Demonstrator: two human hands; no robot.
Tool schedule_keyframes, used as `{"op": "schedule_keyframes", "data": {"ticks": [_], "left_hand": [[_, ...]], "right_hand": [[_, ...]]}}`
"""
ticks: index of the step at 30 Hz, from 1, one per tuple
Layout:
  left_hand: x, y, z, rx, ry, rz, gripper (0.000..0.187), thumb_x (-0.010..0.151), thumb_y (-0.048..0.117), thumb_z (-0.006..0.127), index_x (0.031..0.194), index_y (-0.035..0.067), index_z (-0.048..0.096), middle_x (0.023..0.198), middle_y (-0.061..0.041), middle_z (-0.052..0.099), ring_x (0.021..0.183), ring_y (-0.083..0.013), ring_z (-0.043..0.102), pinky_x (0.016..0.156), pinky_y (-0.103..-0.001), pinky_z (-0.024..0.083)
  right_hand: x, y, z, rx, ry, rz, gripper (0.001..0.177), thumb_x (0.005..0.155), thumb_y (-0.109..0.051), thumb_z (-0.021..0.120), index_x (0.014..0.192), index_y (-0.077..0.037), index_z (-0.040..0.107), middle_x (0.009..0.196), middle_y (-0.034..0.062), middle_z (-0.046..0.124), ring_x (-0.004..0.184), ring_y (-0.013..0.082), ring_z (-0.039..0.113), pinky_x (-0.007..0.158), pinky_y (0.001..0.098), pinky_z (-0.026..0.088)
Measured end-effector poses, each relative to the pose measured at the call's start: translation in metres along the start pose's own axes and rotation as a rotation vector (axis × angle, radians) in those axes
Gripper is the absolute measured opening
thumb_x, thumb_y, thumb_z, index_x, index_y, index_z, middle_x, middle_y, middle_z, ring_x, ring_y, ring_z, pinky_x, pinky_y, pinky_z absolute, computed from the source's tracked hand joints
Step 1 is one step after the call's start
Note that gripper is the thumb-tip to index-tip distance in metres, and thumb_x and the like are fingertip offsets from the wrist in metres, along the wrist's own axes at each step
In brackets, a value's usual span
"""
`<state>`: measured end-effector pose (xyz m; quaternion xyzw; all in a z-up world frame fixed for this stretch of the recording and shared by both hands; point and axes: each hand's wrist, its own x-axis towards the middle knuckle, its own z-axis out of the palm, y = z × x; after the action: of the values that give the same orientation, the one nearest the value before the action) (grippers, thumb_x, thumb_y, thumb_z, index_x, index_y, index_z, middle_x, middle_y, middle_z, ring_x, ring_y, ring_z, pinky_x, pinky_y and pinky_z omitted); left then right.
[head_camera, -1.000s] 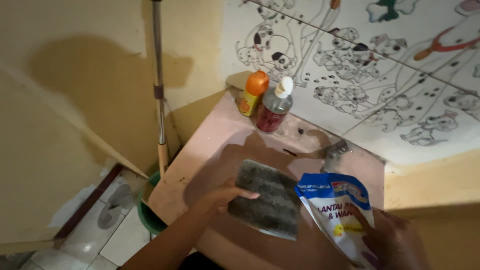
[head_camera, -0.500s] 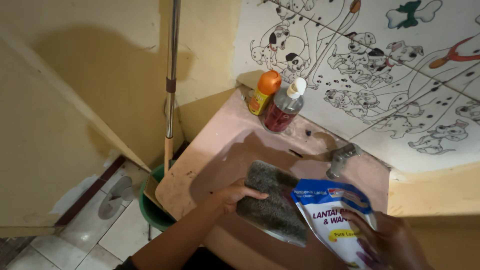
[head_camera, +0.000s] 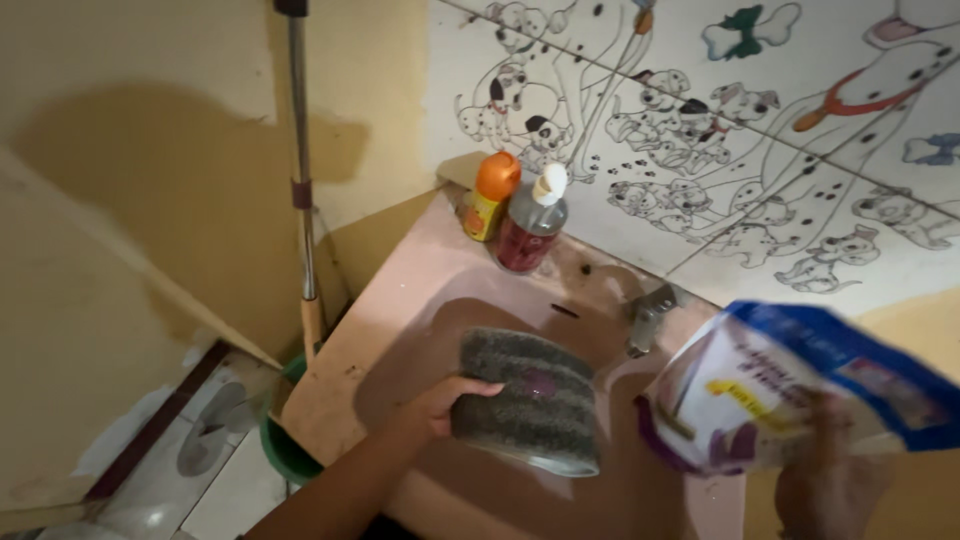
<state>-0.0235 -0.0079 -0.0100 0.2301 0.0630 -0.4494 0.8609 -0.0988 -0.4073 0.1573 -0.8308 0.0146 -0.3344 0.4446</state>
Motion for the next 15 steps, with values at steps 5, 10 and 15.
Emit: {"op": "schedule_keyframes", "data": {"ticks": [5, 10, 15], "left_hand": [[-0.007, 0.003, -0.001, 0.006, 0.025, -0.021, 0.056, 0.084, 0.011, 0.077, 0.136, 0.002, 0.058, 0.13, -0.018, 0.068, 0.12, -0.0328, 0.067, 0.108, -0.051, 0.051], [-0.001, 0.005, -0.008, 0.025, 0.12, -0.086, 0.057, 0.083, 0.012, 0.077, 0.136, 0.001, 0.058, 0.129, -0.018, 0.069, 0.119, -0.0334, 0.067, 0.108, -0.052, 0.052], [0.008, 0.005, -0.011, 0.026, 0.104, -0.109, 0.057, 0.083, 0.013, 0.076, 0.136, 0.002, 0.059, 0.129, -0.017, 0.07, 0.118, -0.0326, 0.067, 0.107, -0.052, 0.052]], "right_hand": [[0.061, 0.016, 0.025, 0.389, 0.219, 0.179, 0.028, 0.119, -0.023, 0.055, 0.122, 0.003, 0.063, 0.117, 0.0081, 0.068, 0.102, 0.0147, 0.065, 0.085, 0.0312, 0.053], [0.112, 0.065, 0.067, 0.676, 0.269, 0.101, 0.036, 0.116, -0.029, 0.063, 0.128, 0.006, 0.063, 0.126, 0.0119, 0.069, 0.113, 0.0187, 0.067, 0.101, 0.0347, 0.058], [0.107, 0.058, 0.07, 0.604, 0.199, 0.063, 0.044, 0.112, -0.028, 0.071, 0.135, 0.006, 0.057, 0.13, 0.0112, 0.066, 0.117, 0.0187, 0.064, 0.105, 0.035, 0.054]]}}
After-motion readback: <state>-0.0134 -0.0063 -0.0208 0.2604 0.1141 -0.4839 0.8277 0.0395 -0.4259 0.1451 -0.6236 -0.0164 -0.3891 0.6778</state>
